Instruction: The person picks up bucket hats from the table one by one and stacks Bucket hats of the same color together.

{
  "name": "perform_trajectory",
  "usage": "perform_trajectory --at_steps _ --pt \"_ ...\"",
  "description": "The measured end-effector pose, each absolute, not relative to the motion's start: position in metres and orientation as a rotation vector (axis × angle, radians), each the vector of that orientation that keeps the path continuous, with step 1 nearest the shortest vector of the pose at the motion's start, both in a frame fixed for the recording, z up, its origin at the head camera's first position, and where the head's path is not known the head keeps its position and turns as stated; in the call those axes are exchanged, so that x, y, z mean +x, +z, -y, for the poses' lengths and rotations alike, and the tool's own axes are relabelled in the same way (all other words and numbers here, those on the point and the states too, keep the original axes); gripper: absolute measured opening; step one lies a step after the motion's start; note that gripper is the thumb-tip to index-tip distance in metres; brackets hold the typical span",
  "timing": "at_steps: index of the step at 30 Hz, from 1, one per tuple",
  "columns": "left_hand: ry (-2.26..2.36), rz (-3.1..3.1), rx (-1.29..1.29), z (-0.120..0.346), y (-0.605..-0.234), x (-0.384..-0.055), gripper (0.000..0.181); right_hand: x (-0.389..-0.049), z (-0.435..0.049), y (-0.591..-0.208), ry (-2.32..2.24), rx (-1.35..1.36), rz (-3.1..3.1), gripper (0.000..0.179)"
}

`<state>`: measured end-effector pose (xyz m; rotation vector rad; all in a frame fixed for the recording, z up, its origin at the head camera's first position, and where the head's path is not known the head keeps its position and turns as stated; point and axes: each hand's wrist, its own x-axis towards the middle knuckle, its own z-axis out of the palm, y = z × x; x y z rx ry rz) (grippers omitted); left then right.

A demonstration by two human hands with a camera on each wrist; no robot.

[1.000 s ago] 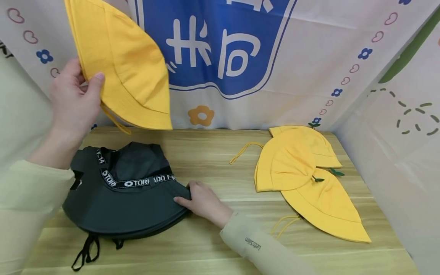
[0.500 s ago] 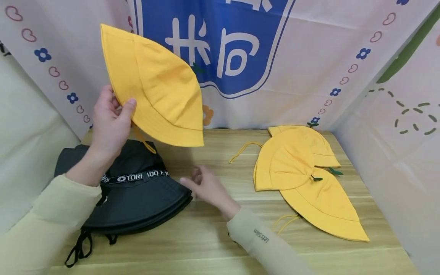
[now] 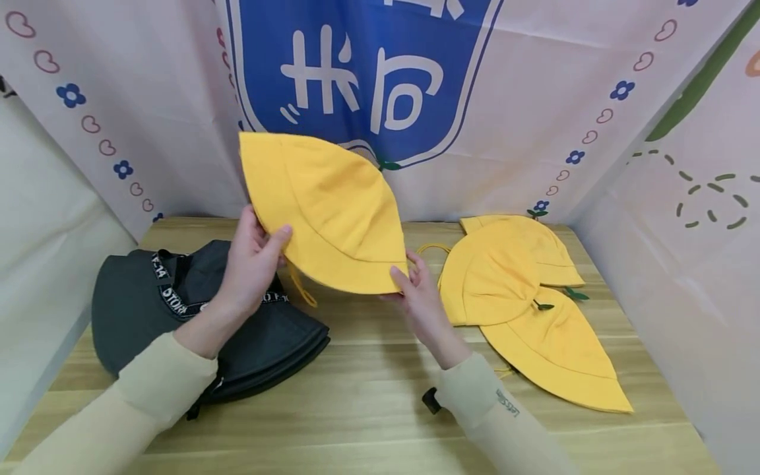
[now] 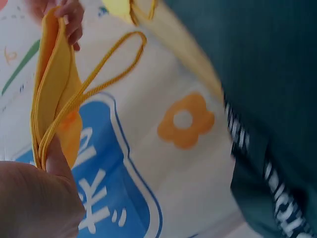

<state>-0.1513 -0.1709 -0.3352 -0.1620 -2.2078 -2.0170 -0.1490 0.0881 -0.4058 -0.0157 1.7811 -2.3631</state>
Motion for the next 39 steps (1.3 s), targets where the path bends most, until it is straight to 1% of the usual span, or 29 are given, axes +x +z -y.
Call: perform_trajectory --at_steps 4,7,10,15,17,21,26,32,36,39 --pt "-1.895 2.396 -0.091 0.171 -0.342 -0.156 0.06 -0.149 -0.12 -0.413 -2.18 -0.01 -2.028 0.05" --pt "-1.789 2.529 -0.061 0.176 -0.348 -0.161 0.068 -0.148 -0.148 -0.421 -1.988 -0.082 -2.179 0.053" --pt "-1.62 2.726 -0.109 0.176 -0.357 -0.16 0.067 -0.145 -0.177 -0.427 -1.789 -0.159 -2.268 0.056" --pt "-1.248 3.01 -0.373 0.16 -0.377 -0.142 0.06 -0.141 -0.218 -0.434 -1.504 -0.231 -2.38 0.054" --pt "-1.131 3.067 -0.485 0.149 -0.386 -0.132 0.06 -0.14 -0.229 -0.434 -1.389 -0.247 -2.445 0.053" --pt "-0.958 3.13 -0.623 0.127 -0.404 -0.113 0.062 -0.136 -0.24 -0.434 -1.077 -0.288 -2.636 0.049" --pt "-0.781 3.109 -0.65 0.113 -0.419 -0.1 0.063 -0.134 -0.241 -0.435 -0.832 -0.316 -2.805 0.044" --pt "-0.469 3.079 -0.712 0.11 -0.432 -0.095 0.075 -0.139 -0.249 -0.434 -0.822 -0.236 -2.829 0.043" --pt "-0.272 3.041 -0.754 0.111 -0.44 -0.094 0.073 -0.147 -0.265 -0.433 -0.833 -0.105 -2.896 0.046" --pt "-0.226 3.031 -0.755 0.113 -0.442 -0.094 0.071 -0.153 -0.281 -0.431 -0.839 0.068 -2.95 0.054"
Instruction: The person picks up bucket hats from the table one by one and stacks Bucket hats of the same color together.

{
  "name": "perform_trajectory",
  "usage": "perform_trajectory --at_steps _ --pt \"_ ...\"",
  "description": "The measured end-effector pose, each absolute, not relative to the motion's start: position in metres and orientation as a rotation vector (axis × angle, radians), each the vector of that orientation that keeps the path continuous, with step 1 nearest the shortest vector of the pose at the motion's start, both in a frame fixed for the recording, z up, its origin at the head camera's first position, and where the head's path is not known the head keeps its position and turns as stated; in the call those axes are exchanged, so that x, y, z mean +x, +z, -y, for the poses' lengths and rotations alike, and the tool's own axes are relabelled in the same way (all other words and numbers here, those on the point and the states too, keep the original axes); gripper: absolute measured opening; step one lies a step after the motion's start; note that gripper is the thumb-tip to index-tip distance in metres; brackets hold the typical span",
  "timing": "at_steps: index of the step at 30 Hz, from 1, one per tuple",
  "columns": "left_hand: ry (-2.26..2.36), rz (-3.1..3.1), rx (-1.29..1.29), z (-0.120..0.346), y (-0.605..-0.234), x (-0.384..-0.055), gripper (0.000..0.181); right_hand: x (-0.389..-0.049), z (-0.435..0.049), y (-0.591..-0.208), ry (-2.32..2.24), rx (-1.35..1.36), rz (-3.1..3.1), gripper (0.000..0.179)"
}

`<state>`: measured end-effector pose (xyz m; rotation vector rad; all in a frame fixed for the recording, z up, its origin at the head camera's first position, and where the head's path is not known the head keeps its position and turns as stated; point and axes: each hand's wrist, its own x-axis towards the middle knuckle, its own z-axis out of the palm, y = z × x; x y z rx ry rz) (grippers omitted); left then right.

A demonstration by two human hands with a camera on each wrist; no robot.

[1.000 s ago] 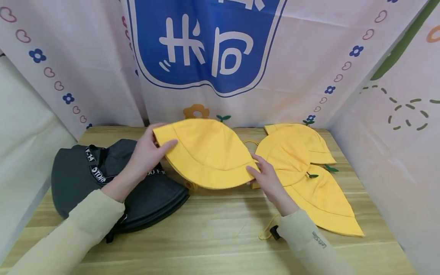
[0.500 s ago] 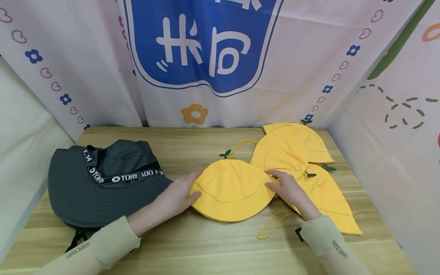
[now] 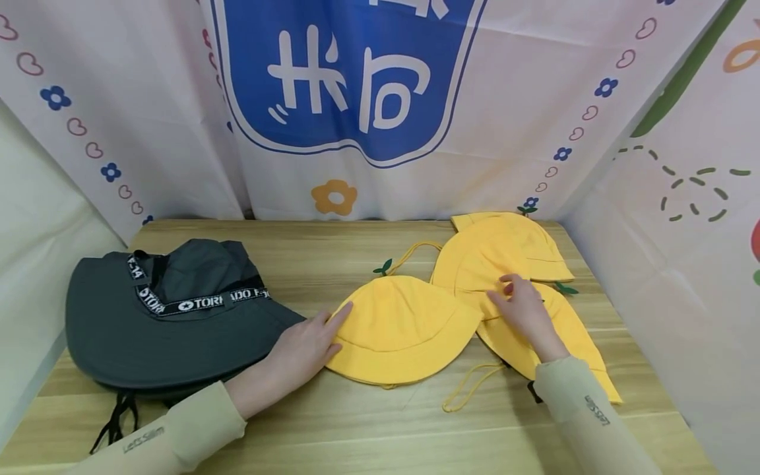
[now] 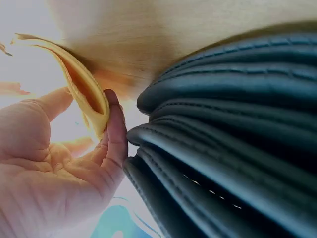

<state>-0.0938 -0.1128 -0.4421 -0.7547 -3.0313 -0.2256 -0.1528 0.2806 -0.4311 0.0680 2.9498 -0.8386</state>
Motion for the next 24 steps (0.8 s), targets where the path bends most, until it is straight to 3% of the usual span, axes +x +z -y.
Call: perform_trajectory --at_steps 5,9,12,18,24 --pt "-0.223 3.044 -0.75 0.112 -0.441 -0.093 0.07 -0.164 -0.303 -0.428 -0.799 0.375 -2.918 0.076" --pt "-0.231 3.06 -0.746 0.111 -0.44 -0.093 0.069 -0.172 -0.316 -0.43 -0.703 0.451 -2.847 0.081" --pt "-0.264 3.085 -0.748 0.111 -0.439 -0.093 0.067 -0.177 -0.32 -0.432 -0.674 0.419 -2.843 0.071" --pt "-0.317 3.106 -0.762 0.112 -0.437 -0.094 0.066 -0.182 -0.318 -0.437 -0.818 0.411 -2.906 0.035" --pt "-0.304 3.096 -0.768 0.112 -0.438 -0.095 0.065 -0.185 -0.318 -0.425 -1.086 0.449 -3.045 0.038"
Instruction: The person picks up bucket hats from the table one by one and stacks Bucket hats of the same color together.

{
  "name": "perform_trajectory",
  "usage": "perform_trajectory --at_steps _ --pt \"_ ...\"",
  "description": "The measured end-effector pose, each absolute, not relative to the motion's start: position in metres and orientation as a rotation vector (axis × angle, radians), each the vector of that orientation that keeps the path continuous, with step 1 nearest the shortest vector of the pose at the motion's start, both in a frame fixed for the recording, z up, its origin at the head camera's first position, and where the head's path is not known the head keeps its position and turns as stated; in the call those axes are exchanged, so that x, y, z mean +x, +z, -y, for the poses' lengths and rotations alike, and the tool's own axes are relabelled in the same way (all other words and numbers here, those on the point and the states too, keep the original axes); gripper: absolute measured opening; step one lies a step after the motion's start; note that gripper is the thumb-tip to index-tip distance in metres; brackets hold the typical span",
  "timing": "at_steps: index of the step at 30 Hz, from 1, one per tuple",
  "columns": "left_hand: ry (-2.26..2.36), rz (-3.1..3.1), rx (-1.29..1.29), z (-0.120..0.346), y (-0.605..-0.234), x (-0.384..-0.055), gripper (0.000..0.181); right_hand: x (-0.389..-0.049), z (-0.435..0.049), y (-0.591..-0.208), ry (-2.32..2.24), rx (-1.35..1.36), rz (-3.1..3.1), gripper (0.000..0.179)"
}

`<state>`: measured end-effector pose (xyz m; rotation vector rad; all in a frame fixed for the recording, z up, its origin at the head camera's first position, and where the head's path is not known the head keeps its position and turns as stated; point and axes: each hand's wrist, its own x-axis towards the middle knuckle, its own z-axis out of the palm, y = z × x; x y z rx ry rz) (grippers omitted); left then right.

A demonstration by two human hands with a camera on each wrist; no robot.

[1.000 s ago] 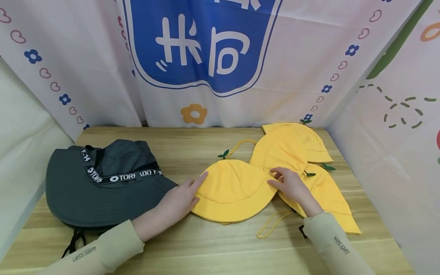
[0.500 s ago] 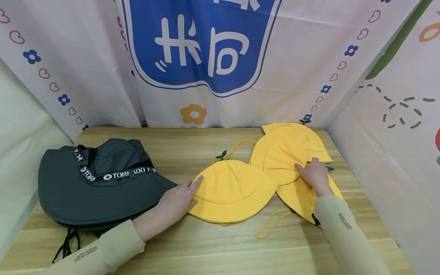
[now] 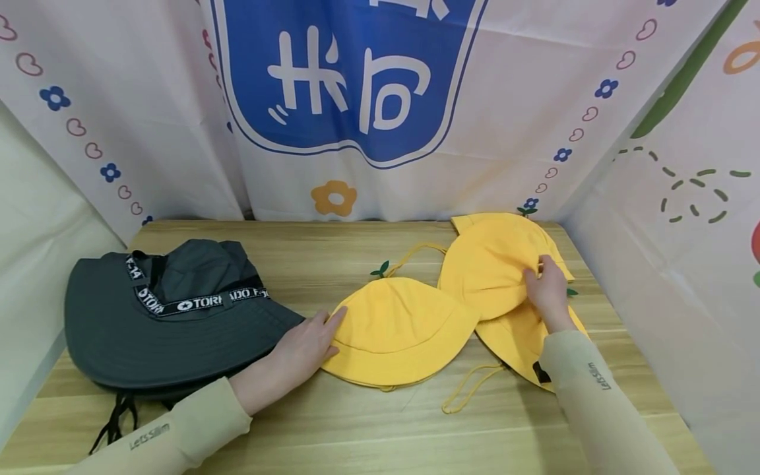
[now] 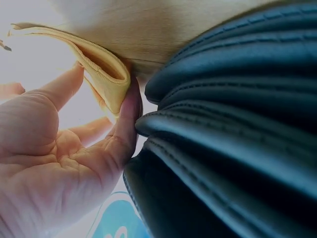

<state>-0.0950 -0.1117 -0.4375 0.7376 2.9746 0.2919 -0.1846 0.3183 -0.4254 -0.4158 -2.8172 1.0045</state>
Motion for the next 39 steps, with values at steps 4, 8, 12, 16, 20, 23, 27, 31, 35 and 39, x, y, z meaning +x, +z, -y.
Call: perform_trajectory --at_steps 4,8,12,16,20,23,27,31,35,39 --pt "0.295 -2.963 0.716 0.111 -0.437 -0.096 0.065 -0.187 -0.323 -0.414 1.178 -0.534 2.648 0.038" --pt "0.288 -2.96 0.702 0.111 -0.437 -0.099 0.065 -0.19 -0.33 -0.401 1.347 -0.602 2.463 0.035" --pt "0.283 -2.964 0.696 0.11 -0.438 -0.103 0.065 -0.191 -0.337 -0.381 1.513 -0.591 2.221 0.027" --pt "0.279 -2.982 0.696 0.109 -0.439 -0.104 0.063 -0.19 -0.339 -0.358 1.651 -0.498 1.992 0.029" --pt "0.254 -3.032 0.702 0.109 -0.441 -0.104 0.06 -0.189 -0.338 -0.34 1.815 -0.362 1.775 0.031" --pt "0.233 -3.071 0.713 0.108 -0.444 -0.104 0.059 -0.189 -0.335 -0.331 1.932 -0.278 1.673 0.032" --pt "0.202 -3.113 0.736 0.107 -0.447 -0.103 0.059 -0.186 -0.328 -0.326 2.089 -0.122 1.682 0.031" --pt "0.206 -3.133 0.763 0.107 -0.449 -0.104 0.057 -0.183 -0.317 -0.326 2.224 0.142 1.748 0.028" --pt "0.226 -3.1 0.793 0.109 -0.451 -0.108 0.056 -0.181 -0.304 -0.326 2.325 0.35 1.834 0.029" --pt "0.234 -3.007 0.814 0.111 -0.45 -0.113 0.055 -0.178 -0.29 -0.325 2.388 0.423 1.972 0.029"
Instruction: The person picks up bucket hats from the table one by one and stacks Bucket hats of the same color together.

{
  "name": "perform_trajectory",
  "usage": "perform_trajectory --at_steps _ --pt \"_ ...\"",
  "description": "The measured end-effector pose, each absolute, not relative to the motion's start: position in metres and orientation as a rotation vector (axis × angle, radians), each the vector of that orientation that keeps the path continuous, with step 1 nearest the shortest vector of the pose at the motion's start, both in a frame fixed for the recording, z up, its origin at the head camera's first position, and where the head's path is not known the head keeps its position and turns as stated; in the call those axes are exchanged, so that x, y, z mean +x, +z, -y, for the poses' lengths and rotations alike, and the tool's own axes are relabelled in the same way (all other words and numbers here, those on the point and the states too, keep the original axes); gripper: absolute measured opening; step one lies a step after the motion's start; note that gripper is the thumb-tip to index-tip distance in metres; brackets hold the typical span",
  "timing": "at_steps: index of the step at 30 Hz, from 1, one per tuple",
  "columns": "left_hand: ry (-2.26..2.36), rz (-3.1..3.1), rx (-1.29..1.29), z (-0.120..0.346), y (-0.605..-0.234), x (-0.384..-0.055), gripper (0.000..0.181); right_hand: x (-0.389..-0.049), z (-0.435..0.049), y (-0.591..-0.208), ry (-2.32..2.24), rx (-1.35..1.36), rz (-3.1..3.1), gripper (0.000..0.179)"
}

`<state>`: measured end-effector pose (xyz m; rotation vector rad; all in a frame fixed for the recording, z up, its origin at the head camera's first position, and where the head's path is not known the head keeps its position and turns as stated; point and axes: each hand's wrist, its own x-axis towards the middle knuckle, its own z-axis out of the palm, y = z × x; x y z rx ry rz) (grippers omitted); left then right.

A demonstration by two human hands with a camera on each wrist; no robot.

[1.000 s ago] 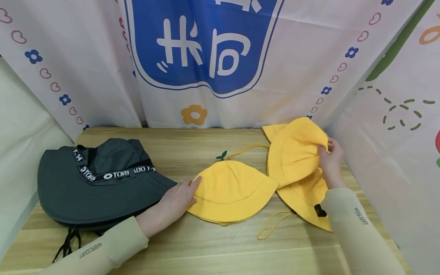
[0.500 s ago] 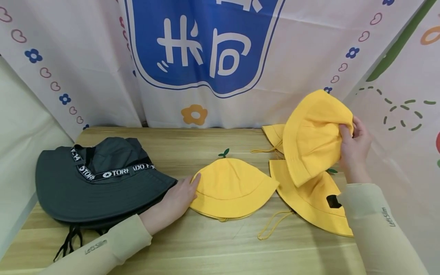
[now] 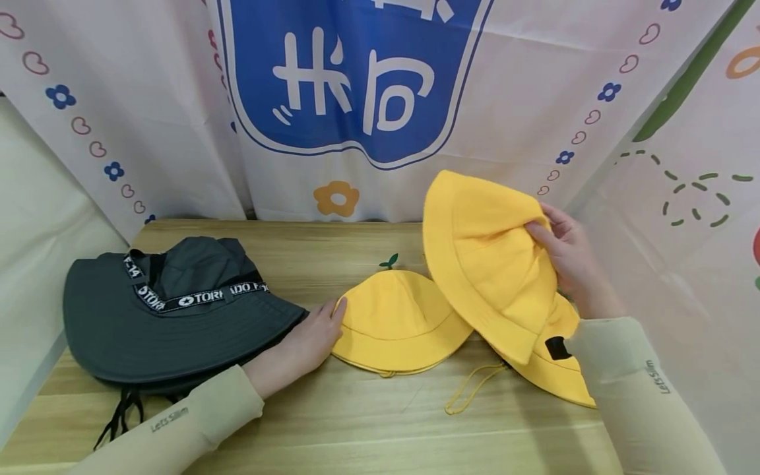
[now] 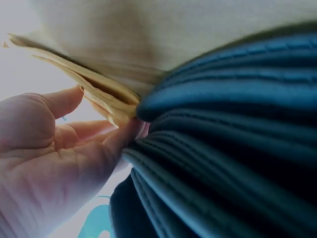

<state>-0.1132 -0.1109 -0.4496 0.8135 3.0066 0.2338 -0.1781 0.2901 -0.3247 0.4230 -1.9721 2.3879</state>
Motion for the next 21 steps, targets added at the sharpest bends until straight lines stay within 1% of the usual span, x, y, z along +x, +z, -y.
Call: perform_trajectory --at_steps 5,9,16,18,21 --pt "0.437 -2.843 0.738 0.116 -0.445 -0.122 0.057 -0.178 -0.269 -0.332 2.375 0.454 2.175 0.027" --pt "0.697 -2.804 0.721 0.12 -0.439 -0.13 0.061 -0.179 -0.253 -0.343 2.411 0.554 2.26 0.027" --pt "1.189 -2.856 0.702 0.117 -0.407 -0.147 0.072 -0.178 -0.226 -0.357 2.555 0.707 2.362 0.028" --pt "1.231 -2.873 0.728 0.116 -0.398 -0.153 0.072 -0.178 -0.219 -0.361 2.586 0.737 2.412 0.028" --pt "1.171 -2.895 0.745 0.115 -0.389 -0.161 0.066 -0.178 -0.209 -0.367 2.607 0.749 2.491 0.028"
